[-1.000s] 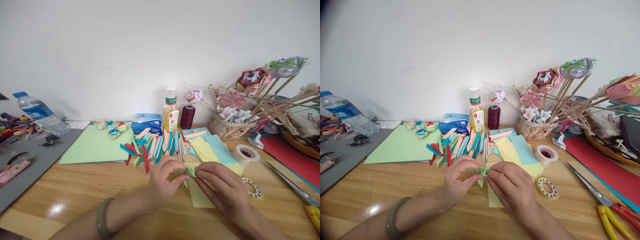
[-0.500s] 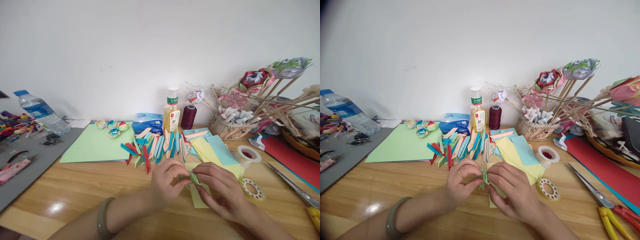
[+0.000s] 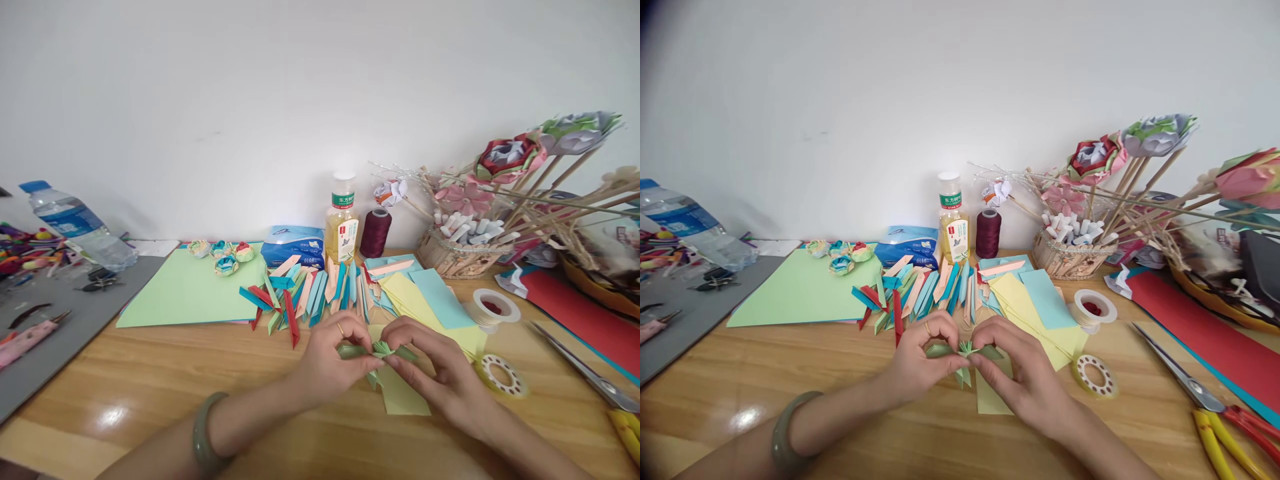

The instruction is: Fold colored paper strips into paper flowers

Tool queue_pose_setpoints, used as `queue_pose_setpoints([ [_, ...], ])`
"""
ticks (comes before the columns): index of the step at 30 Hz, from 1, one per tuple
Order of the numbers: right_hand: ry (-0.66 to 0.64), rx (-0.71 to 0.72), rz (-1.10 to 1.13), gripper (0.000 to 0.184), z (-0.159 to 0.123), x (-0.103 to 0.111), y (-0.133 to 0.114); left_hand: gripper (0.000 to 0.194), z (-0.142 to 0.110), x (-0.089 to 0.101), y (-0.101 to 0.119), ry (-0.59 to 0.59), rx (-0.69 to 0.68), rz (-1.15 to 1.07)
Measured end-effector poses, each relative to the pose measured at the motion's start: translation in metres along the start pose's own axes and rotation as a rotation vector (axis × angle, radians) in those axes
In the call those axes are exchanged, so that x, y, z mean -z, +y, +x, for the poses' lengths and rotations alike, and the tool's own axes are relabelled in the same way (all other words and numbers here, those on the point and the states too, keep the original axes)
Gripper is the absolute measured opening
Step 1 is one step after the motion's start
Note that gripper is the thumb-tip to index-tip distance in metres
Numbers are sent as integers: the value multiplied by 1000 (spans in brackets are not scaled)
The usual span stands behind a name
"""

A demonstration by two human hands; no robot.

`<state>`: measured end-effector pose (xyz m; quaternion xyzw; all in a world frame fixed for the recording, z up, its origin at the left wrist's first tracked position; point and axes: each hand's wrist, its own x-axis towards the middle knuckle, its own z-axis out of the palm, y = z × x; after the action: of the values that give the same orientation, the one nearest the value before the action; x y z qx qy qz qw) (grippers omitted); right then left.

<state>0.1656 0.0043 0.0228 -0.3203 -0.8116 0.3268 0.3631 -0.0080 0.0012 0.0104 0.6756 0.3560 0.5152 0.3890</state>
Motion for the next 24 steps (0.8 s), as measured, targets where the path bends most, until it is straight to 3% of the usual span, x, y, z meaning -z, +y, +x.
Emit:
queue_pose_setpoints([
  [6, 37, -190, 92, 13, 1, -1, -2, 25, 4, 3, 1, -147, 419, -296],
  [10, 42, -306, 143, 18, 3, -3, -3, 32, 6, 3, -4, -190, 603, -432],
  [16, -41, -447, 310, 12, 7, -1, 3, 30, 8, 4, -11, -163, 634, -372],
  [24, -145, -526, 393, 8, 13, 1, 11, 23, 8, 4, -15, -152, 648, -344],
])
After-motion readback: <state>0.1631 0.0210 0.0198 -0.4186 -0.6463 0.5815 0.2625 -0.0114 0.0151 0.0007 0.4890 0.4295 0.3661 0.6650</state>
